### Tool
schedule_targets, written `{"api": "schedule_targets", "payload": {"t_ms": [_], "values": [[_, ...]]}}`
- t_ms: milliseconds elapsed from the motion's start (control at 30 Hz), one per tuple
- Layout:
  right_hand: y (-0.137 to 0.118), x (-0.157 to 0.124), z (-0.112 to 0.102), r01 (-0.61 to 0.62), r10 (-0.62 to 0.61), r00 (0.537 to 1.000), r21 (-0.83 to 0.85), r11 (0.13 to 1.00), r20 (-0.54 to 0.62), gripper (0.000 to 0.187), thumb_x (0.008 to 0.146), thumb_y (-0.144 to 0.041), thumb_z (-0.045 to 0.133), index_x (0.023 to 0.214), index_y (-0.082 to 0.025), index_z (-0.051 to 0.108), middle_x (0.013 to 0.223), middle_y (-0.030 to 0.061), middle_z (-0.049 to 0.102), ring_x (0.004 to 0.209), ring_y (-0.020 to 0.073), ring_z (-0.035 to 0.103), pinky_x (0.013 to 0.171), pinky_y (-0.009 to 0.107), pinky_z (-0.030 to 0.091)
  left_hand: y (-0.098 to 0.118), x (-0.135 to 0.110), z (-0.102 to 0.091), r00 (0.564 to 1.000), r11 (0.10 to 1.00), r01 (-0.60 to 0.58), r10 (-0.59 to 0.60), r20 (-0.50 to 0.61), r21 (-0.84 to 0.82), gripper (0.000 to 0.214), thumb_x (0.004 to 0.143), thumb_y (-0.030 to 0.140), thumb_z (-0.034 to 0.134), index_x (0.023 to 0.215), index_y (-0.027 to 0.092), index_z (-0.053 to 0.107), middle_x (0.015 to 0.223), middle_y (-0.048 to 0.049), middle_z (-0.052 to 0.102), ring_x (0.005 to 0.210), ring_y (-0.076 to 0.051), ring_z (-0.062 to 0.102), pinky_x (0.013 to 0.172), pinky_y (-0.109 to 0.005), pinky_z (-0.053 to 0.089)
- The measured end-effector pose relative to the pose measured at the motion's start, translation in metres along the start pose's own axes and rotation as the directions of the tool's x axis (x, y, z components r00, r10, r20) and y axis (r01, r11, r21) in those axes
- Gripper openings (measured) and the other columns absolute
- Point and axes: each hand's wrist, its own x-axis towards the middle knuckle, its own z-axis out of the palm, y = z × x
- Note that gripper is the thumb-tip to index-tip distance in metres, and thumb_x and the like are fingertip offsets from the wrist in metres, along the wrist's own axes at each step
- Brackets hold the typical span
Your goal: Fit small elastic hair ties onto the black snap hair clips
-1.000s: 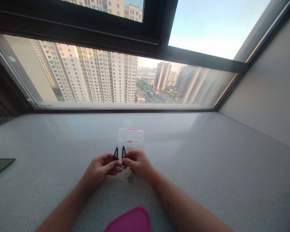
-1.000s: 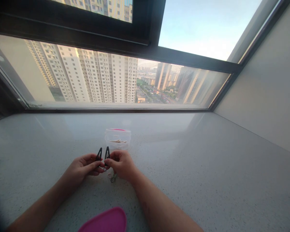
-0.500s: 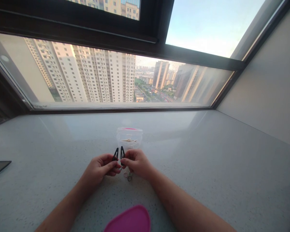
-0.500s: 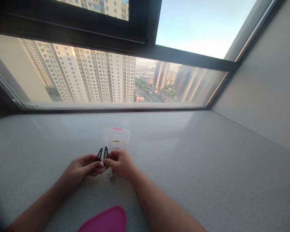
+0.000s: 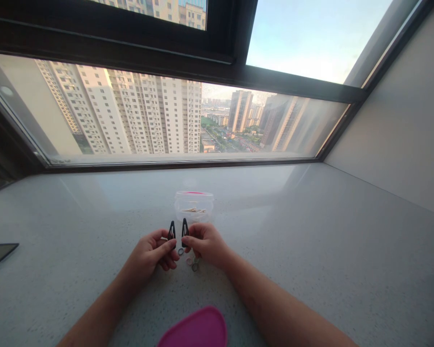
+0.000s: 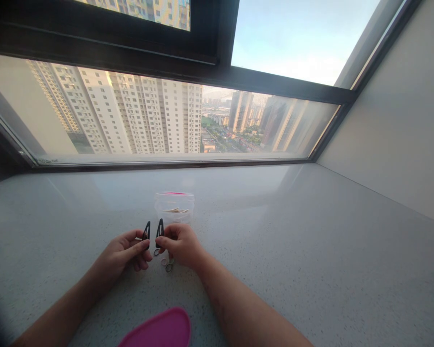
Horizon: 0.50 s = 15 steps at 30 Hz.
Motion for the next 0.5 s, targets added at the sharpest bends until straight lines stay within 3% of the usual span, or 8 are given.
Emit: {"api": "schedule_targets", "payload": {"t_ms": [500], "values": [[-0.0004, 0.0001, -0.0010, 0.004, -0.004, 1.000, 0.000, 1.000, 0.008, 0.024, 0.072, -0.035, 0.065, 0.070, -0.013, 0.056, 0.056, -0.0012, 0.060, 0.036, 0.0045, 0.043, 0.034, 0.016, 0.031, 0.0002, 0.0015, 0.0010, 1.000, 0.998, -0.022, 0.022, 0.007, 0.053, 0.034, 0.077, 0.044, 0.060, 0.092, 0.015, 0.049, 0.060, -0.0005, 0.064, 0.045, -0.012, 0.056, 0.043, -0.021, 0.040]]}}
